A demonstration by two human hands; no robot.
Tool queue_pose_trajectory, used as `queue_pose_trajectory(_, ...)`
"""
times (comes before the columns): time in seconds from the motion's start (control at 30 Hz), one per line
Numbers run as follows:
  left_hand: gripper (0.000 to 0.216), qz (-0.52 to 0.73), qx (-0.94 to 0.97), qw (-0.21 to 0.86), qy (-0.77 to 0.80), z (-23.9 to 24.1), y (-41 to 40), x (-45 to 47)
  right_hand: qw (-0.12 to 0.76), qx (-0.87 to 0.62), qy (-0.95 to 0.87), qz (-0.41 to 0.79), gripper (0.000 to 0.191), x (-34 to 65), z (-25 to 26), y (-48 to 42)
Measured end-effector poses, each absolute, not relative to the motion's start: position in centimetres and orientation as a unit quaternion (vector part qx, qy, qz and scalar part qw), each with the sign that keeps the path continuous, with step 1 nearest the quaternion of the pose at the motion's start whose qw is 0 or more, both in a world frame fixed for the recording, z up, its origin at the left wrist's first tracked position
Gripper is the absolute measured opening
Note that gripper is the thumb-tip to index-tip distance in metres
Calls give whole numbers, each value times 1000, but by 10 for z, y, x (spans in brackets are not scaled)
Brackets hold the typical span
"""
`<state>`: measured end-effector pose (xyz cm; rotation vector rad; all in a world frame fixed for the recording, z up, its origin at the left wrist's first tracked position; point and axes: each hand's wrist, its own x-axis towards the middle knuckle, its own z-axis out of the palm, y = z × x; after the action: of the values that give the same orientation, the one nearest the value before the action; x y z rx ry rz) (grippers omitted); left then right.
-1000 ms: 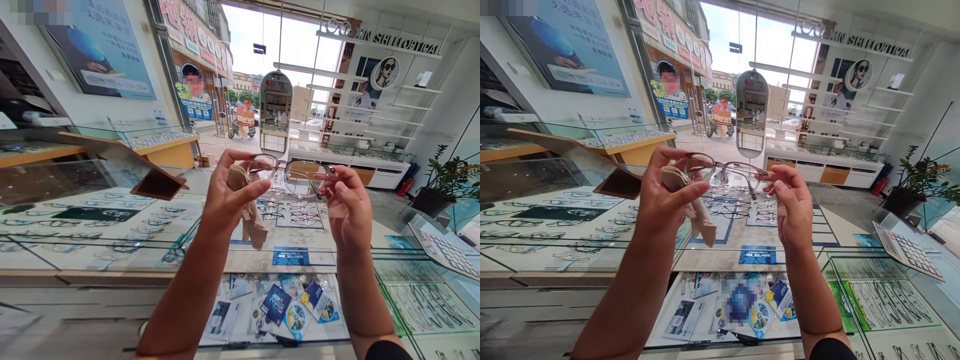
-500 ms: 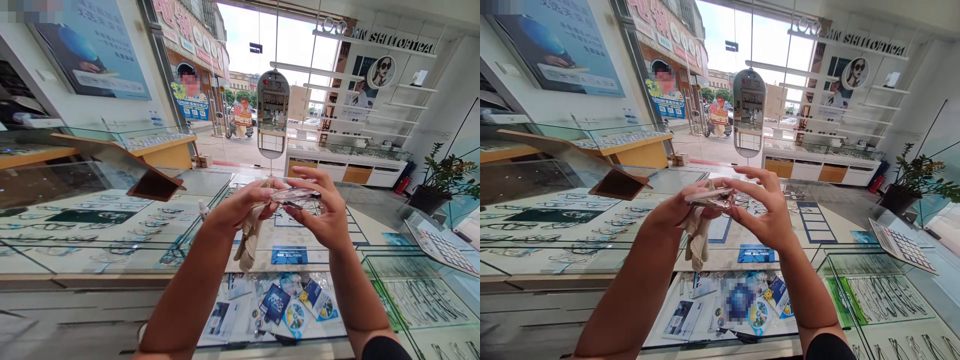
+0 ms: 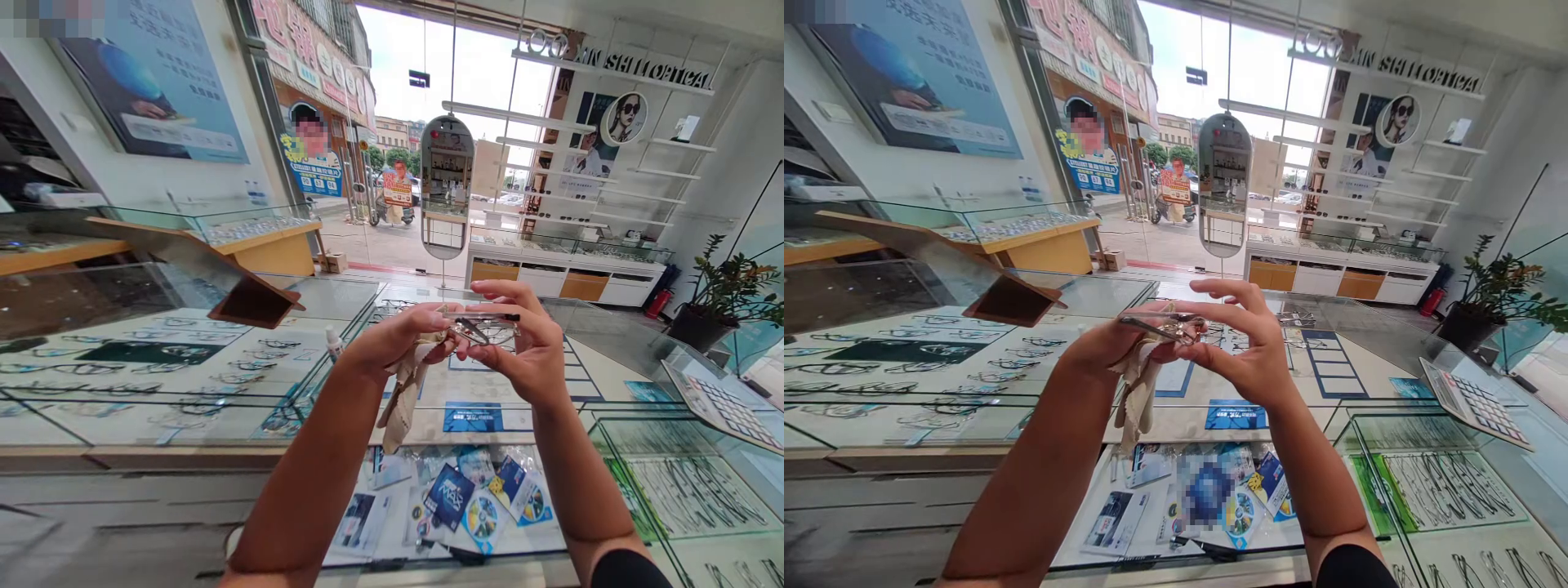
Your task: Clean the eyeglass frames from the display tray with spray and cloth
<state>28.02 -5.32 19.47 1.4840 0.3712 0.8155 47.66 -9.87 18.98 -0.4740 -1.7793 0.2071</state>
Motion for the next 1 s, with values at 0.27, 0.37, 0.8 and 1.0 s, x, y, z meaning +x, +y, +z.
queue_pose_trajectory(0.27, 43, 330, 683, 638, 130, 197, -56, 288, 629, -164, -737, 186, 28, 472, 187, -90)
queue_pose_trajectory(0.37, 53, 313, 688, 634, 164, 196, -55, 293, 619, -160, -731, 239, 31, 472, 190, -84)
queue_pose_trajectory(0.8, 27, 266, 766, 399, 427, 95, 5, 290, 401, -454, -784, 138, 24, 608, 172, 11)
queue_pose_trajectory(1.0, 20, 253, 777, 193, 543, 33, 2, 280, 141, -649, -747, 20, 23, 661, 127, 55)
